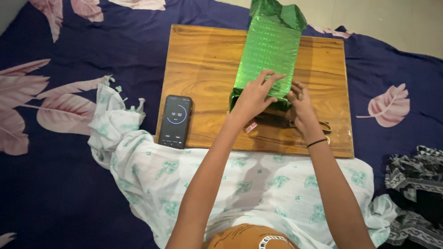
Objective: The person wraps a rectangular item in green bubble wrap on a wooden board. They fold the paper, apply clear tape to seal the edges, and use scissors to trim excess paper.
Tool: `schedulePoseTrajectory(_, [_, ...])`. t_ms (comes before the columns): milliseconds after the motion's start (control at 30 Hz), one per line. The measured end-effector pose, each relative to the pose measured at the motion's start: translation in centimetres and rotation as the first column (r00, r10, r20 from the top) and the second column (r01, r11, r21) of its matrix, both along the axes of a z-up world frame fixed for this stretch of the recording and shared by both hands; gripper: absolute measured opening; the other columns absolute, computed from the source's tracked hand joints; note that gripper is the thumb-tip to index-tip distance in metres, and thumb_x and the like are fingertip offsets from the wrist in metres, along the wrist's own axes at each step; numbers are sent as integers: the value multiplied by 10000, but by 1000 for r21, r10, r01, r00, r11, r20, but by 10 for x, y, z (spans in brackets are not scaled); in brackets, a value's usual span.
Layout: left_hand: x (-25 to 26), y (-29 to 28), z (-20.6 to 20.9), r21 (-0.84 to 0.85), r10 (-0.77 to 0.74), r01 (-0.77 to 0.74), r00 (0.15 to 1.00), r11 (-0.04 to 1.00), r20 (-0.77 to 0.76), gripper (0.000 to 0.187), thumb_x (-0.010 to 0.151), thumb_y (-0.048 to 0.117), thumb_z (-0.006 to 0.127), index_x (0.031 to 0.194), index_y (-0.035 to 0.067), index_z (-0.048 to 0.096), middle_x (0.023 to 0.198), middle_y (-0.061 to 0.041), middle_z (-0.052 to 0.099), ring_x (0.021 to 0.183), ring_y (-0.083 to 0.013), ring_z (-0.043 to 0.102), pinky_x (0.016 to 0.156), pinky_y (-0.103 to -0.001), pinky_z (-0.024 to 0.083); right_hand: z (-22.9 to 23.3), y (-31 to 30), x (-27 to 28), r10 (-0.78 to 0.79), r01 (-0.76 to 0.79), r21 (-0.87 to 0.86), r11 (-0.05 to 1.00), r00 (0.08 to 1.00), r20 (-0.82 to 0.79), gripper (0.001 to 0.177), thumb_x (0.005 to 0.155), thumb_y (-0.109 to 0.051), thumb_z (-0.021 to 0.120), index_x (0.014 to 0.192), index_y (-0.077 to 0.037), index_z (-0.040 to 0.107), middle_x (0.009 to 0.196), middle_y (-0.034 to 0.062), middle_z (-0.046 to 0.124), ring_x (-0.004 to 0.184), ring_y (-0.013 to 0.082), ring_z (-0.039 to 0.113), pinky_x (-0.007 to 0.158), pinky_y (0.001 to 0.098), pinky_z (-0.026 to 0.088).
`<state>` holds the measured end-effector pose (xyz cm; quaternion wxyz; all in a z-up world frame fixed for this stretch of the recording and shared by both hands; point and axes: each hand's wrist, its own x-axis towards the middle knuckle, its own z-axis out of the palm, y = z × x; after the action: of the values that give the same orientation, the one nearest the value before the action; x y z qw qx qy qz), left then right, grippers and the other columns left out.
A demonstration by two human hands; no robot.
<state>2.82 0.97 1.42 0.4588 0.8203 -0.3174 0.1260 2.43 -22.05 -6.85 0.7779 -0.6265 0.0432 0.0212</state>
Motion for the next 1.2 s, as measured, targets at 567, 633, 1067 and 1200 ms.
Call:
schedulePoseTrajectory(567, [5,3,-3,-151,-80,60,988,987,-130,722,884,-10,724,1501,196,411,1339,-130,518,999,-283,715,832,-419,577,-62,-45,34,104,-57,-191,980,964,245,506,952,-152,722,1387,-65,478,1402,99,563,1279,201,563,1020,337,512])
schedulePoseTrajectory(633, [6,2,-5,-160,-78,55,986,986,-145,709,900,-35,686,1510,198,408,1338,-125,526,1001,-276,714,844,-410,575,-62,-44,42,81,-31,-221,975,971,224,392,1013,-85,696,1364,-39,527,1375,119,595,1242,193,581,1029,327,505])
schedulePoseTrajectory(1067, [-18,-16,-26,-813,-448,-49,815,580,-368,487,1072,-48,506,1526,80,388,1305,-91,563,1171,-168,583,1031,-356,542,75,45,-34,-134,182,-134,974,943,306,219,1063,-125,680,1223,9,615,1079,62,668,950,135,652,843,283,576])
schedulePoseTrajectory(1200, [-40,-18,-32,-877,-490,-82,802,474,-340,473,1066,-16,492,1518,65,378,1288,-100,556,1199,-176,596,1069,-343,543,92,70,-45,-52,73,-83,994,970,238,186,1010,-55,675,1167,12,602,1078,69,685,964,136,702,858,287,602])
